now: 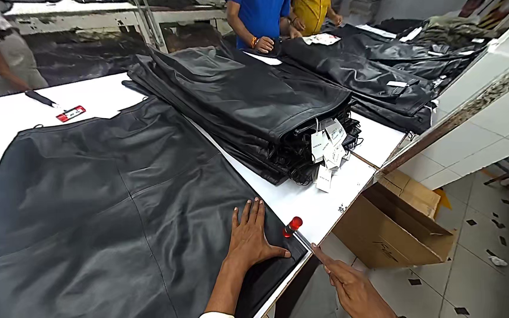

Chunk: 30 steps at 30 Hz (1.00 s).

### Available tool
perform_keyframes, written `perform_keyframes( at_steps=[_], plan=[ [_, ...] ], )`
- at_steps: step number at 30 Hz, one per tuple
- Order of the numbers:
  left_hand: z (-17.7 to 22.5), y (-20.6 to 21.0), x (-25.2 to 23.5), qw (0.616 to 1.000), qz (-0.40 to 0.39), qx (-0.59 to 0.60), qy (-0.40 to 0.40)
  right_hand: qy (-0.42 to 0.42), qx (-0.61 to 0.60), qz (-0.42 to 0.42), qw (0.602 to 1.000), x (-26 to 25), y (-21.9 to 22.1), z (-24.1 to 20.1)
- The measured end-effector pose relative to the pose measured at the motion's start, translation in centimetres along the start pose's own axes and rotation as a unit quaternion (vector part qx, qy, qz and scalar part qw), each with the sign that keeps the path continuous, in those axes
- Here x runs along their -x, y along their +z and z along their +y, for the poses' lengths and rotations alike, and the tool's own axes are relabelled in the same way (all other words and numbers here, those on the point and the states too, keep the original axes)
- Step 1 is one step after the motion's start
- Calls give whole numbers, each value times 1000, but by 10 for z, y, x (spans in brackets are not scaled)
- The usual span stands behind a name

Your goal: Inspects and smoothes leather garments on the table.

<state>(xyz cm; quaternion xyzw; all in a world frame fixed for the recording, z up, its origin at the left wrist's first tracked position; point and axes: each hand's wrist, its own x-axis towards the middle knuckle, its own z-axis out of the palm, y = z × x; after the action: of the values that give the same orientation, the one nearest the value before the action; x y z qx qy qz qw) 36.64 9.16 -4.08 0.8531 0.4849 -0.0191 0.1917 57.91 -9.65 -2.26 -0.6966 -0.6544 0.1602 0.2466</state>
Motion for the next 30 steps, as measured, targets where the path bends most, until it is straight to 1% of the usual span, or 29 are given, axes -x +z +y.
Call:
perform_keyframes(
  at_steps=[2,5,8,10,12,13,16,17,20,21,24,26,28,30],
  plan=[
    [1,1,0,1000,6,-6,3,20,-1,6,1000,9,-4,1],
    [0,0,-1,1000,4,2,4,9,-40,18,999,18,-16,-8],
    [-6,0,-2,999,7,32,22,36,-16,-34,999,29,-18,-6],
    [-6,-2,-2,999,-4,41,30,42,-11,-16,999,31,-21,-5],
    [-6,-3,-2,999,-1,45,29,21,-36,13,999,32,-28,-12],
    [-6,-2,-2,998,3,46,30,13,-43,14,999,35,-30,-14],
    [-7,-1,-2,998,10,46,34,43,-1,-50,998,42,-29,-13],
    [-7,0,-2,998,10,43,35,50,4,-51,997,44,-28,-12],
    [-6,-2,-3,999,5,43,29,28,-27,4,999,48,-30,-14],
    [-7,-2,-2,999,4,43,28,22,-31,10,999,50,-29,-15],
    [-7,-2,-2,999,0,36,31,47,10,-32,998,54,-24,-12],
    [-6,-2,-3,999,4,36,32,54,-2,-10,998,53,-26,-11],
    [-7,-2,-3,999,0,32,29,39,-17,20,999,54,-26,-15],
    [-6,-2,-2,999,-7,28,29,40,1,-6,999,56,-24,-13]
  ],
)
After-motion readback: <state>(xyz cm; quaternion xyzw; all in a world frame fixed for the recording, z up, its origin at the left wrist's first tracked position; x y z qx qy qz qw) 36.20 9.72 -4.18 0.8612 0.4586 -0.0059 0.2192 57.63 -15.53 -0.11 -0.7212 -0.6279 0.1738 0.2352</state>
